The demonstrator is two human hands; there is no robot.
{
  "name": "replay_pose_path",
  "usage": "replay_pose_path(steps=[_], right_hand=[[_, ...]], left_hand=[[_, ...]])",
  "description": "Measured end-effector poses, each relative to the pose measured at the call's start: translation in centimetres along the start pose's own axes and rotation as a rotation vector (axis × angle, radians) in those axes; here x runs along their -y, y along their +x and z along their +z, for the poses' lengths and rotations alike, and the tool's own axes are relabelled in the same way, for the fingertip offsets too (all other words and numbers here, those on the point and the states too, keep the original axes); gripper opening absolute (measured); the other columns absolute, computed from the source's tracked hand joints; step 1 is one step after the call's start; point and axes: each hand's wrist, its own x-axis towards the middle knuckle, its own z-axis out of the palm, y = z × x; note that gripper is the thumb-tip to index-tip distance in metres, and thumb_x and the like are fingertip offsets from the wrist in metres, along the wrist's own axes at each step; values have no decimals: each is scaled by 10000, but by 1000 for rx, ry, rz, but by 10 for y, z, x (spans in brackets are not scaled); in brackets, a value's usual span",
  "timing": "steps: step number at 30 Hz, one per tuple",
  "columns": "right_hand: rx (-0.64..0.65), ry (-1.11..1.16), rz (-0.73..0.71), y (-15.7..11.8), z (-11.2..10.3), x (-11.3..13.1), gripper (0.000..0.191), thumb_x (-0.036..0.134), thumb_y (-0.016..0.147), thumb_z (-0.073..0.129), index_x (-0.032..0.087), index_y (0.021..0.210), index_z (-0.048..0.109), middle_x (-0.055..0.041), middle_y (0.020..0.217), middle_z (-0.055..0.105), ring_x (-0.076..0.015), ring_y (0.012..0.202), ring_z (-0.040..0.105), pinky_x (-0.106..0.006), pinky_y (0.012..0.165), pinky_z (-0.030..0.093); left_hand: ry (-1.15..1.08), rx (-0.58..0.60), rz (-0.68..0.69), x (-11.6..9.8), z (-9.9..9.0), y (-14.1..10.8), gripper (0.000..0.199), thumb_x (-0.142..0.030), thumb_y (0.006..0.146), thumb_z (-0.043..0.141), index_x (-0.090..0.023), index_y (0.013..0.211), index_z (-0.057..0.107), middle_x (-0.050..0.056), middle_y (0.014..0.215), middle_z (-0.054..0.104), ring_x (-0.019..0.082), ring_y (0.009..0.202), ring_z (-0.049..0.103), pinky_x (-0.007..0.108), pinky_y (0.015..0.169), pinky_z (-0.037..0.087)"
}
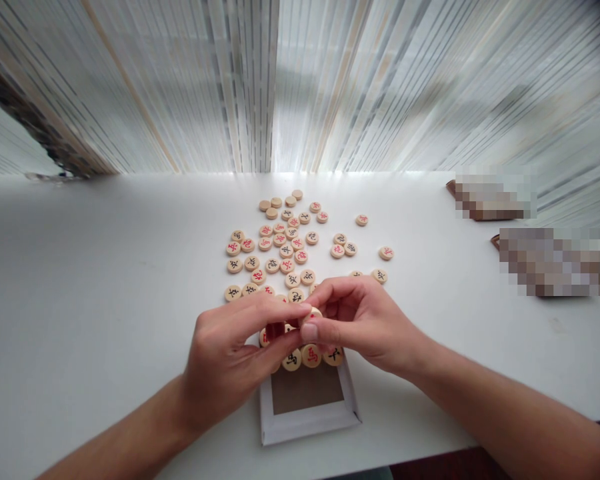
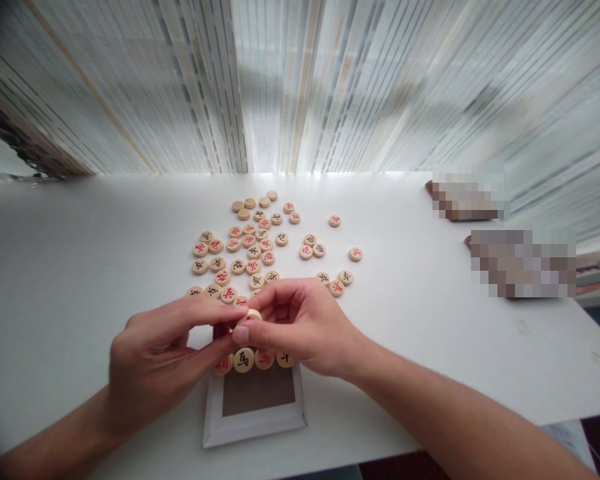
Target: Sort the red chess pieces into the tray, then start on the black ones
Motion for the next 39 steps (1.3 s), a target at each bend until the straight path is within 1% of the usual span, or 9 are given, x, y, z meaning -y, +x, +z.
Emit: replay_pose_path(steps=[10,15,20,23,28,30,33,36,39], right_hand=[[17,-113,-89,-2,2,4,249,318,754,1001,155,848,839,4,621,715,-105,525,631,-206,499,524],[20,-114,-156,-1,4,5,286,276,756,998,200,1007,884,-17,751,777,-102,619,663,-195,570,566],[-52,-165,-218,-1,2,1,327,247,738,1007,212,1039,885,-46,828,810,-135,662,697,-235,591,604],[-106,-303,-342,-2,0,-2,267,206,796,962,219,1051,885,-48,845,806,-136,676,697,-241,614,598],[-171,-466,-545,-3,-3,-6,253,124,837,899,251,1056,891,-38,897,774,-118,696,686,-220,611,575],[-160,-422,-524,-3,-3,-6,289,106,827,904,265,1069,889,-27,878,788,-108,683,692,-199,603,577],[-124,-263,-373,-1,-4,-6,272,147,833,923,253,1080,883,-27,835,812,-98,633,701,-189,586,589],[-77,-133,-230,1,-5,-4,246,212,852,933,242,1090,879,-22,796,812,-85,585,689,-178,560,583],[-61,-87,-161,1,-6,-3,269,250,858,939,248,1121,882,-22,787,817,-81,588,699,-164,555,582]], left_hand=[[-106,-10,-112,0,3,0,267,-85,862,873,-228,1083,829,12,843,819,142,687,732,241,629,609],[-213,-46,-216,3,2,0,326,-69,875,843,-231,1157,814,21,917,789,137,748,741,225,675,646],[-264,-46,-275,1,3,1,219,-93,958,763,-216,1134,809,29,951,787,120,755,757,199,685,655],[-215,-71,-263,1,4,1,222,-93,959,770,-222,1137,807,23,969,793,109,764,752,185,696,651],[-84,-83,-144,5,4,-1,252,-58,944,778,-229,1124,818,20,1015,797,108,839,738,191,754,634],[-53,-94,-108,6,3,-1,266,-56,935,791,-232,1132,826,22,1011,802,114,846,731,198,750,624],[-54,-108,-92,6,2,-1,279,-83,903,845,-231,1139,843,20,961,806,108,770,711,206,721,615],[-80,-128,-130,5,3,0,266,-111,866,891,-229,1104,867,12,904,818,101,708,710,198,698,612],[-126,-149,-199,4,3,0,277,-112,841,912,-249,1081,886,0,876,848,104,714,746,177,710,621]])
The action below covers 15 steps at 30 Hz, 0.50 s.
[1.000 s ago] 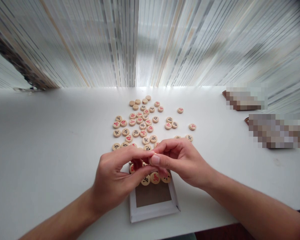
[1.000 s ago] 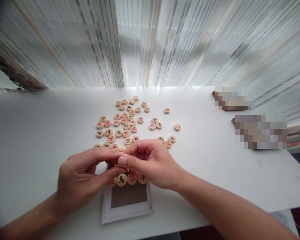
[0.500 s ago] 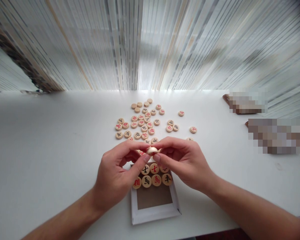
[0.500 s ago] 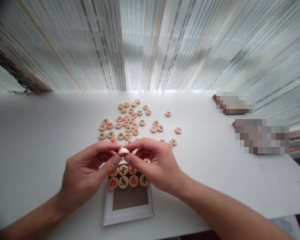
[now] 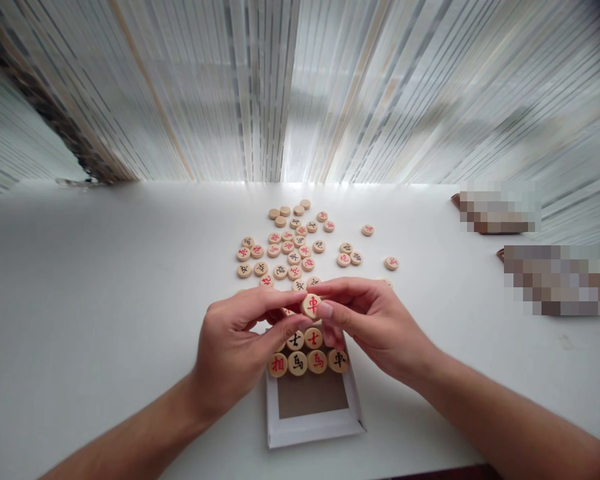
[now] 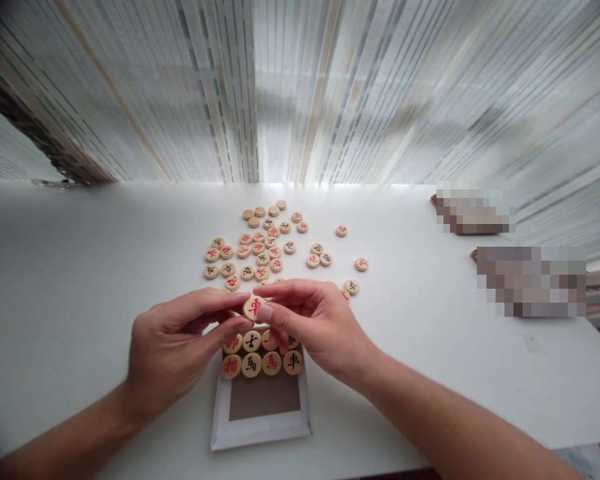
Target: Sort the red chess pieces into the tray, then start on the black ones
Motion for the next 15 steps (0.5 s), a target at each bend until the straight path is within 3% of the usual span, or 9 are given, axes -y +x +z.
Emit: replay_pose_path(steps=[6,11,15], right_hand=[[8,27,48,-1,0,1,335,234,808,976,245,1131,887,-57,841,848,-82,610,716,-153,572,590],[23,49,38,-1,0,0,347,205,807,975,253,1138,885,-50,818,834,-88,637,716,-162,596,584],[43,69,38,1,1,2,318,233,842,954,254,1151,882,-46,851,826,-82,655,698,-168,605,566]], left_hand=[[-126,-22,-198,-4,1,0,316,-79,800,925,-292,1033,906,-15,909,881,129,774,818,146,711,650],[-196,-25,-257,-5,1,3,322,-75,775,941,-284,1018,909,-1,941,887,140,798,834,139,746,662],[-330,15,-352,-7,1,7,276,-94,767,953,-269,977,910,-3,824,865,107,646,774,115,595,621]])
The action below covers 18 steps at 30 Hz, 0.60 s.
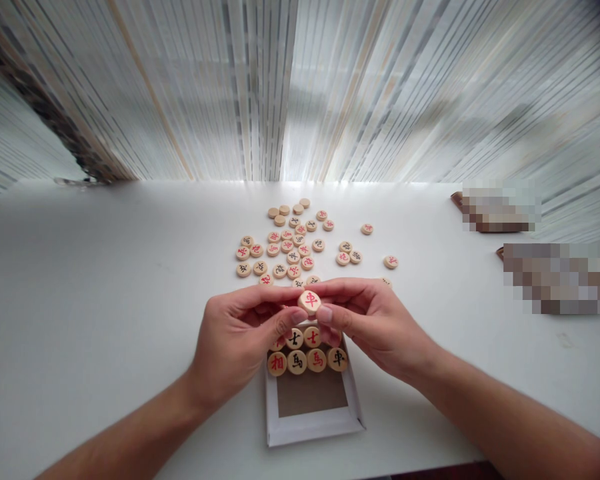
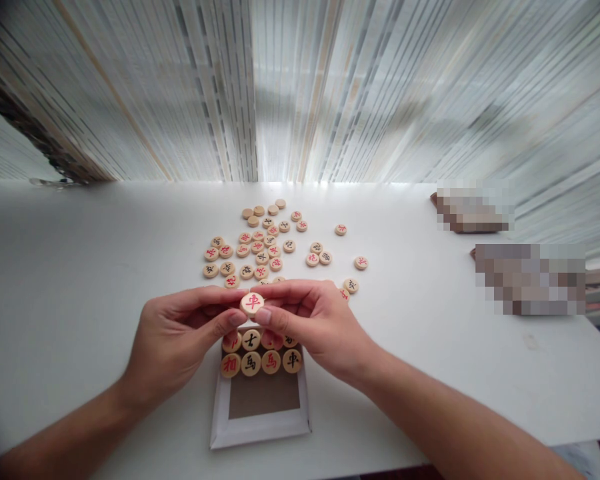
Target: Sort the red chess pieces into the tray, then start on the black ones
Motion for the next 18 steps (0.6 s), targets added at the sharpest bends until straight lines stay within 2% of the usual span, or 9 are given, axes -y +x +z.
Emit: replay_pose_path(steps=[2,4,10,16,18], right_hand=[[10,5,5,-1,0,2,290,258,857,946,254,1140,885,-36,854,813,-69,656,674,-167,621,552],[18,-4,18,-1,0,3,274,288,878,932,252,1145,884,-17,808,782,-59,656,644,-167,645,538],[34,-18,39,-2,1,4,281,341,923,892,254,1190,874,3,726,708,-73,678,610,-191,664,502],[26,-51,32,-1,1,1,307,351,900,913,260,1190,873,-31,848,789,-92,724,645,-201,665,520],[26,-64,26,-1,1,1,308,347,901,911,250,1191,872,-41,868,805,-96,723,651,-205,663,531]], left_hand=[[-59,32,-56,-3,0,1,221,-113,766,959,-241,939,904,-3,752,834,90,565,715,117,524,587],[-103,56,-85,-5,1,2,197,-122,762,965,-219,915,888,0,739,819,92,565,702,129,530,589],[-83,82,-43,-7,3,3,59,-166,883,880,-198,931,867,2,707,784,84,557,681,136,539,588],[-103,79,-68,-5,3,-1,294,-46,739,964,-226,954,876,2,813,832,102,646,755,128,600,616],[-115,76,-76,-5,3,-1,312,-36,712,977,-230,937,884,-1,801,832,106,642,757,128,597,618]])
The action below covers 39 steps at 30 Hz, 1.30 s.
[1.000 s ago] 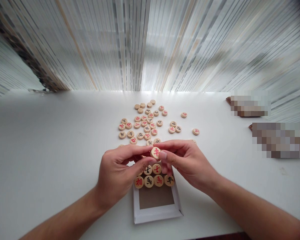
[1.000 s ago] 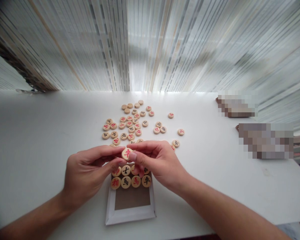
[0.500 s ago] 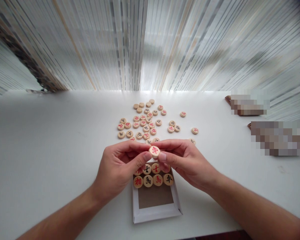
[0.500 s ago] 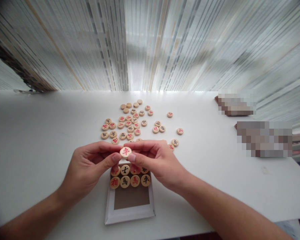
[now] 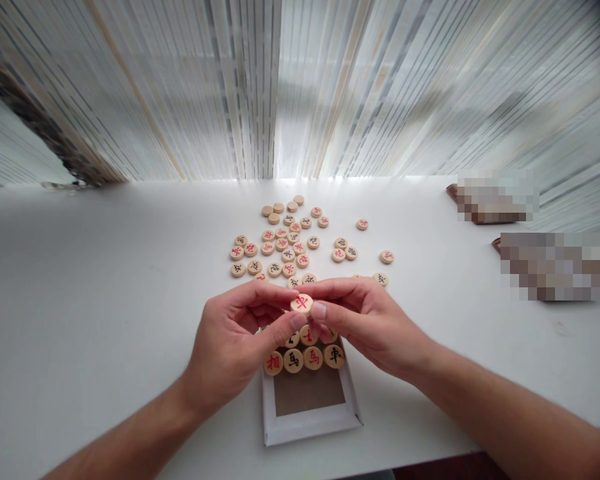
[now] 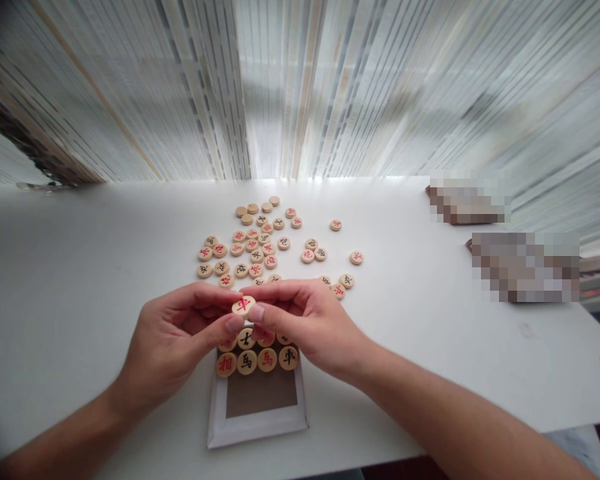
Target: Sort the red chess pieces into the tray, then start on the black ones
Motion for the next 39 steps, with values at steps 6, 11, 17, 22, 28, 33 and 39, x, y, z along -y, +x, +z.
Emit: replay_pose_path(steps=[6,11,17,22,28,33,39], right_hand=[[-20,57,-12,-1,1,2,313,260,826,963,223,1126,883,-54,915,835,-103,705,693,-200,639,577],[-75,83,-53,0,4,3,290,187,707,1024,178,954,871,-35,795,823,-99,613,699,-198,593,610],[-86,75,-94,-2,7,4,324,200,676,1043,171,941,857,-44,774,828,-141,675,772,-217,615,645],[-63,51,-157,0,7,6,215,303,823,967,173,952,855,-43,759,820,-148,676,789,-247,642,667],[-84,40,-142,0,8,8,244,271,785,989,161,948,845,-54,787,833,-169,693,805,-260,640,674],[-91,70,-105,-1,7,4,361,230,664,1052,171,932,818,-44,815,840,-174,707,808,-259,645,679],[-73,60,-83,-1,8,6,363,332,699,1041,154,896,794,-45,752,818,-166,643,775,-267,607,667]], left_hand=[[16,11,-9,-2,-1,3,287,-114,768,965,-269,1004,913,-15,667,781,89,553,698,121,559,602],[34,56,-18,-3,-1,2,310,-144,839,921,-303,1105,901,-10,694,789,79,588,705,101,584,598],[55,44,-41,0,-4,-1,320,-167,850,921,-319,1130,893,1,787,821,89,640,723,133,627,628],[61,91,-63,5,-8,0,276,-248,985,806,-319,1248,853,21,880,811,99,724,718,170,698,634],[50,113,-84,8,-12,-2,345,-271,1014,772,-306,1356,801,47,952,816,130,781,727,218,740,636],[120,88,-70,4,-9,-1,306,-275,981,811,-290,1285,839,57,934,841,131,728,738,210,689,644],[135,58,-36,-1,-4,0,244,-234,906,881,-272,1146,891,39,815,837,133,670,761,174,625,644]])
